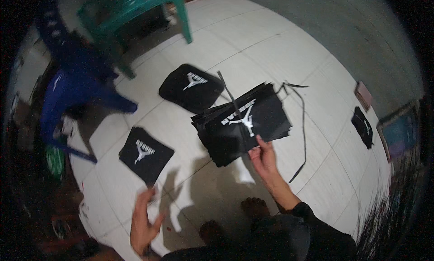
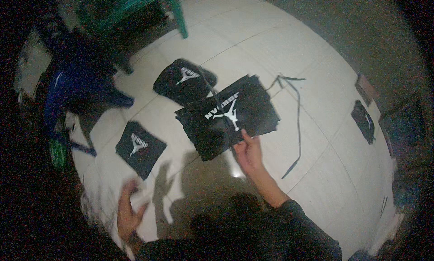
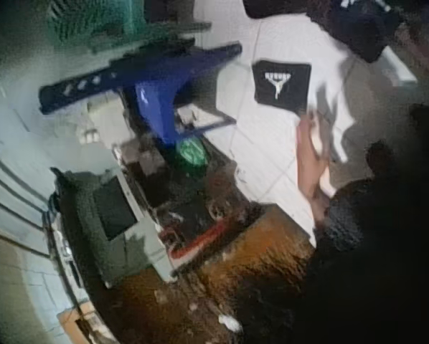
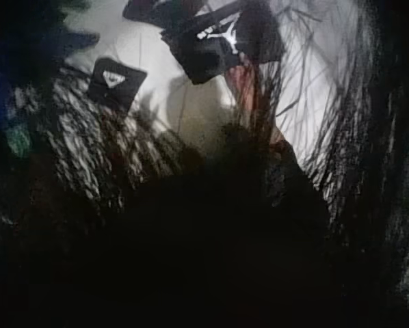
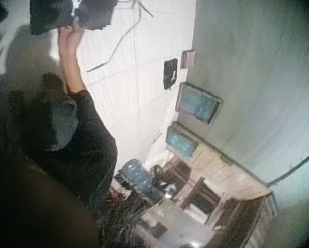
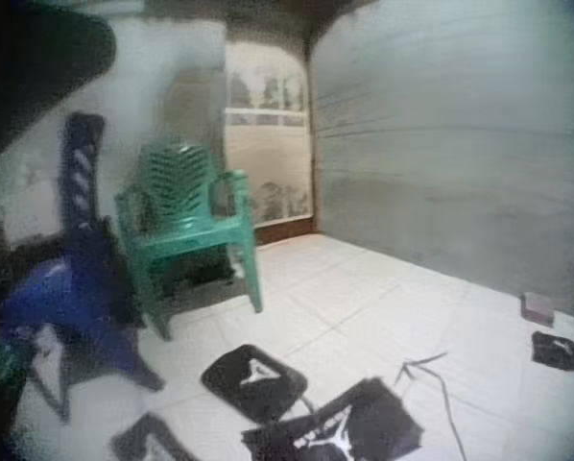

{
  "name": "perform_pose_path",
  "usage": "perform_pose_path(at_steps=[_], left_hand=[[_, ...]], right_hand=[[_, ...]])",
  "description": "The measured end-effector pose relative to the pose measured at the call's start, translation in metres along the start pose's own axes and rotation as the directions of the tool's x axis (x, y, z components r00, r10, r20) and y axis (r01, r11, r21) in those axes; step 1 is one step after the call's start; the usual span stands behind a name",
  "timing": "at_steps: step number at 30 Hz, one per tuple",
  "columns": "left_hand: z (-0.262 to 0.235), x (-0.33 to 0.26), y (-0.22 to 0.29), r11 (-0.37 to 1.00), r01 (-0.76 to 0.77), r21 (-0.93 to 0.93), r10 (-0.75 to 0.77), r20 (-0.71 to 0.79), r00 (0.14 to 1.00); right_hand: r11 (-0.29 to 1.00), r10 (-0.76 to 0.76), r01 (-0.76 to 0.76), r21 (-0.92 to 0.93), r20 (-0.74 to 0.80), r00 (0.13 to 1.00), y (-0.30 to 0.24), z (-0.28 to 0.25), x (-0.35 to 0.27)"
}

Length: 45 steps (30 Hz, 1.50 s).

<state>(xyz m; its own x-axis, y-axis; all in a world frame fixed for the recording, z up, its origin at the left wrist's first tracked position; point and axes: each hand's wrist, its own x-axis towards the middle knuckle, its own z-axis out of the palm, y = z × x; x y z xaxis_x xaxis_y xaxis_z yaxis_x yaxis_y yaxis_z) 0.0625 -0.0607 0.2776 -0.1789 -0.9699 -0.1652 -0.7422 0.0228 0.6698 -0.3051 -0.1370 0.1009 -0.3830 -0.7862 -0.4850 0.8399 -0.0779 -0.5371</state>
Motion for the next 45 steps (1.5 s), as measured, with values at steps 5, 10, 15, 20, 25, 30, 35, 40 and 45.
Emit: perform_pose_path(at_steps=[5, 10, 15, 20, 25, 30, 35, 40, 45], left_hand=[[0.055, -0.045, -0.072, 0.972, 0.232, -0.038, -0.204, 0.352, 0.913], [0.087, -0.052, -0.097, 0.927, 0.364, -0.094, -0.317, 0.325, 0.891], [0.085, -0.052, -0.088, 0.919, 0.373, -0.127, -0.32, 0.312, 0.895], [0.087, -0.055, -0.088, 0.911, 0.382, -0.156, -0.326, 0.296, 0.898], [0.098, -0.053, -0.074, 0.912, 0.32, -0.255, -0.254, 0.261, 0.931], [0.127, -0.017, -0.043, 0.888, 0.187, -0.419, -0.09, 0.241, 0.966], [0.12, -0.003, -0.036, 0.854, 0.201, -0.48, -0.071, 0.276, 0.959], [0.079, -0.017, -0.063, 0.82, 0.307, -0.483, -0.184, 0.284, 0.941], [0.082, -0.033, -0.102, 0.685, 0.349, -0.639, -0.311, 0.176, 0.934]], right_hand=[[0.988, -0.075, 0.053, -0.146, -0.144, 0.987, 0.031, -0.044, 0.066], [0.429, -0.113, -0.005, -0.903, -0.059, 0.992, -0.066, -0.138, 0.079], [-0.653, -0.578, -0.086, -0.753, 0.421, 0.7, -0.152, -0.252, 0.105], [0.385, 0.297, 0.019, -0.923, 0.143, 0.944, -0.069, -0.26, 0.021], [0.347, 0.773, -0.208, -0.915, 0.153, 0.616, 0.084, -0.154, -0.08], [0.336, 0.783, 0.003, -0.942, 0.282, 0.554, 0.119, -0.065, -0.088], [0.241, 0.789, 0.165, -0.956, 0.293, 0.54, 0.095, -0.054, -0.092], [0.118, 0.76, 0.305, -0.945, 0.284, 0.585, 0.08, -0.044, -0.089], [-0.015, 0.948, 0.297, -0.955, 0.08, 0.307, 0.04, -0.001, -0.076]])
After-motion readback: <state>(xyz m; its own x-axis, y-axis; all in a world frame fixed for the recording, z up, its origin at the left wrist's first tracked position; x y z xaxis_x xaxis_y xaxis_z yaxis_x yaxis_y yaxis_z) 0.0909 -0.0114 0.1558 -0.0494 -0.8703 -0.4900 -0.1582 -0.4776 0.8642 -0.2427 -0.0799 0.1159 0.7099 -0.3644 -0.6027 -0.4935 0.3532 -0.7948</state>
